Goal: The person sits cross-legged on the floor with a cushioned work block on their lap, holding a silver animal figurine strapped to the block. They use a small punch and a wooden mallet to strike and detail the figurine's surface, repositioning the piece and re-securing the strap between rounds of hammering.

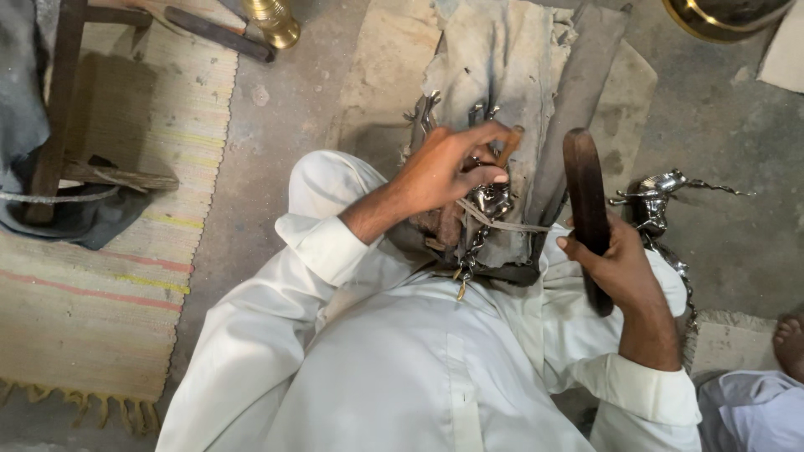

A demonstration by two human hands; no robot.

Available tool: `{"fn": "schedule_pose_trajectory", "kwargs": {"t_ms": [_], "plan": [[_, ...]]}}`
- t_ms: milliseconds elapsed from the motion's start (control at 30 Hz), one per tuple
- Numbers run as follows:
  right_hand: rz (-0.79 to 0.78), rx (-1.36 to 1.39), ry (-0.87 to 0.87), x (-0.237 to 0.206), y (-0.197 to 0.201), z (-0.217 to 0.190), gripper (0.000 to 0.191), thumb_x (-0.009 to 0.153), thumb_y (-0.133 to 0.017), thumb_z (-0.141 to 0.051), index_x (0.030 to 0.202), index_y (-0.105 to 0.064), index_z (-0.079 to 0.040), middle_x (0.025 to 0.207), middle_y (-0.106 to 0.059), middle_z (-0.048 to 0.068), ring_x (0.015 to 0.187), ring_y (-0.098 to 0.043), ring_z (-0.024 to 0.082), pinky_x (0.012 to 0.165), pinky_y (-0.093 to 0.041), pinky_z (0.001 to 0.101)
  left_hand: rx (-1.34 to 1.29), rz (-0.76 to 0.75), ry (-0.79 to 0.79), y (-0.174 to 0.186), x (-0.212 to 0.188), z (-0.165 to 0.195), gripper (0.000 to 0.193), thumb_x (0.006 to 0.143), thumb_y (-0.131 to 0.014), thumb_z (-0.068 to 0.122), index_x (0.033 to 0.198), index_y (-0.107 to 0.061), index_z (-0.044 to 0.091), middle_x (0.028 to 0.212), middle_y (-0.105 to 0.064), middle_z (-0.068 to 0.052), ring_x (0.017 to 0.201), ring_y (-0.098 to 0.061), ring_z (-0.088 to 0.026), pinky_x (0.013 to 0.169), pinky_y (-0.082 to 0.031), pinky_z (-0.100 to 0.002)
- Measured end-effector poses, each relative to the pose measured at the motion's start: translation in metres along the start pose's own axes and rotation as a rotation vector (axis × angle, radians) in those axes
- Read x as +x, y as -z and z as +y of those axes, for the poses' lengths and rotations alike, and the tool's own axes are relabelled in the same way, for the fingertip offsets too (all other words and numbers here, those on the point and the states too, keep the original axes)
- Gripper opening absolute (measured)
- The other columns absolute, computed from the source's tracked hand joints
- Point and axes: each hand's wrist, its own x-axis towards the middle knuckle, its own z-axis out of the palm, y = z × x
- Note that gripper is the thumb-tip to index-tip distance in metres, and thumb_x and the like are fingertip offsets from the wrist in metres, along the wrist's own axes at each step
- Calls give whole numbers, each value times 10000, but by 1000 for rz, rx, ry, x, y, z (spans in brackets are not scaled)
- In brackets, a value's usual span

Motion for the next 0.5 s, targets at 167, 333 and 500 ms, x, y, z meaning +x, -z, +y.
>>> {"fn": "schedule_pose_trajectory", "kwargs": {"t_ms": [167, 333, 500], "plan": [[-31, 321, -161, -7, -6, -2, 355, 882, -715, -152, 1222, -639, -83, 863, -728, 17, 805, -695, 128, 737, -539, 290, 43, -222, -144, -9, 31, -2, 430, 898, -799, 188, 1235, -570, 50, 950, -782, -131, 931, -796, -299, 728, -578, -433], [-22, 130, -65, -9, -6, 9, 361, 866, -762, -109, 1204, -646, -60, 897, -673, -14, 808, -641, 105, 736, -511, 280, 257, -364, -201, -15, 44, -6, 487, 853, -811, 252, 1224, -563, 56, 793, -751, -140, 842, -739, -370, 700, -510, -520], [141, -138, 53, -11, -6, 16, 322, 903, -806, -159, 1162, -669, -25, 882, -647, 26, 788, -566, 99, 711, -472, 290, 329, -382, -221, -19, 42, -6, 504, 861, -805, 237, 1247, -534, 58, 743, -721, -142, 813, -718, -390, 703, -519, -516]]}}
